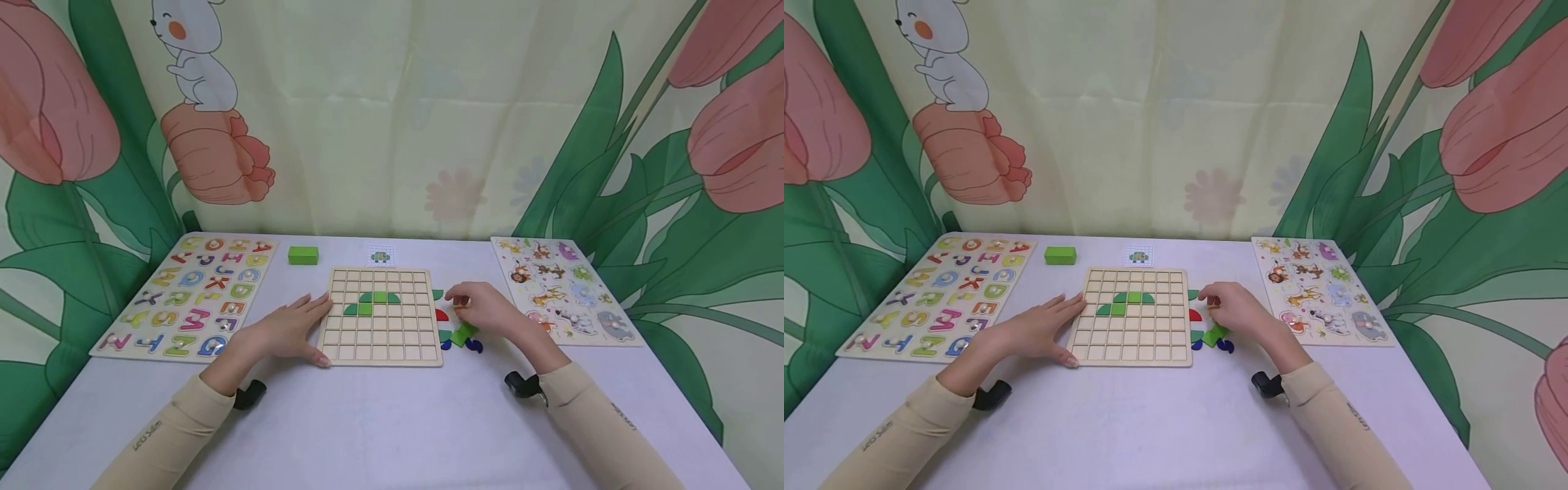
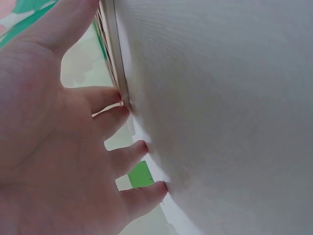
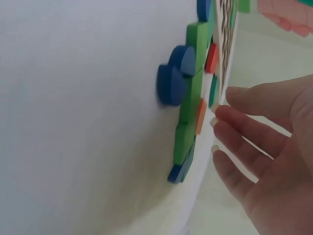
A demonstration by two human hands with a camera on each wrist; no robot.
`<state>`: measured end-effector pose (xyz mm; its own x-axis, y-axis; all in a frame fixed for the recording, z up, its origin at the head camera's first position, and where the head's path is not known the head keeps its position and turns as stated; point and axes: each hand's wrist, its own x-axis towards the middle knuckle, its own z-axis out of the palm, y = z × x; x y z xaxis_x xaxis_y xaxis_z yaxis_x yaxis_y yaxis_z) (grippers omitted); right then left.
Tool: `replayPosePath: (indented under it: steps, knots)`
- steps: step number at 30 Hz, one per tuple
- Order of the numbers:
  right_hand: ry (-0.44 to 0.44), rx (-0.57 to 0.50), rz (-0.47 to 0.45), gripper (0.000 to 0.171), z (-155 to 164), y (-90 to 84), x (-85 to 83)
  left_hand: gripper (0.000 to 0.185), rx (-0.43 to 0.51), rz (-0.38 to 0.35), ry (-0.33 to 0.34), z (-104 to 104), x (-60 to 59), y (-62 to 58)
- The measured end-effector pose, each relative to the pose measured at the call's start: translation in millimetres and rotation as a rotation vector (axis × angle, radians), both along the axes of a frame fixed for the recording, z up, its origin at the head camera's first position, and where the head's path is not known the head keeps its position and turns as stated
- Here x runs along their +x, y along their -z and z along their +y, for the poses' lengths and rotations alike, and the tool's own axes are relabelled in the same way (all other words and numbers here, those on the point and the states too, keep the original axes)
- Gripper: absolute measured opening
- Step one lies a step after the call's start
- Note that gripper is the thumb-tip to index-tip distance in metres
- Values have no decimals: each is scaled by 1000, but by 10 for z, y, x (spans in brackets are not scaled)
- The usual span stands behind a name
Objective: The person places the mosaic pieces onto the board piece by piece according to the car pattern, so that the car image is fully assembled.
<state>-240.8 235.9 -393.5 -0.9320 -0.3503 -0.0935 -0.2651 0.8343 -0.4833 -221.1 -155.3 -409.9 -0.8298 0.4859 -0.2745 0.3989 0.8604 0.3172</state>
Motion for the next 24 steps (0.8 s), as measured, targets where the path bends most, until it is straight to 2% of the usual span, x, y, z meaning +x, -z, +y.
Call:
replayPosePath:
  steps: [15,24]
  knots:
    - [-5,80,-4,28,144,89,-40,123,8,6,10,-5,10,3]
    - [15,53,-68,37,180,81,-66,123,8,8,6,-7,9,-1]
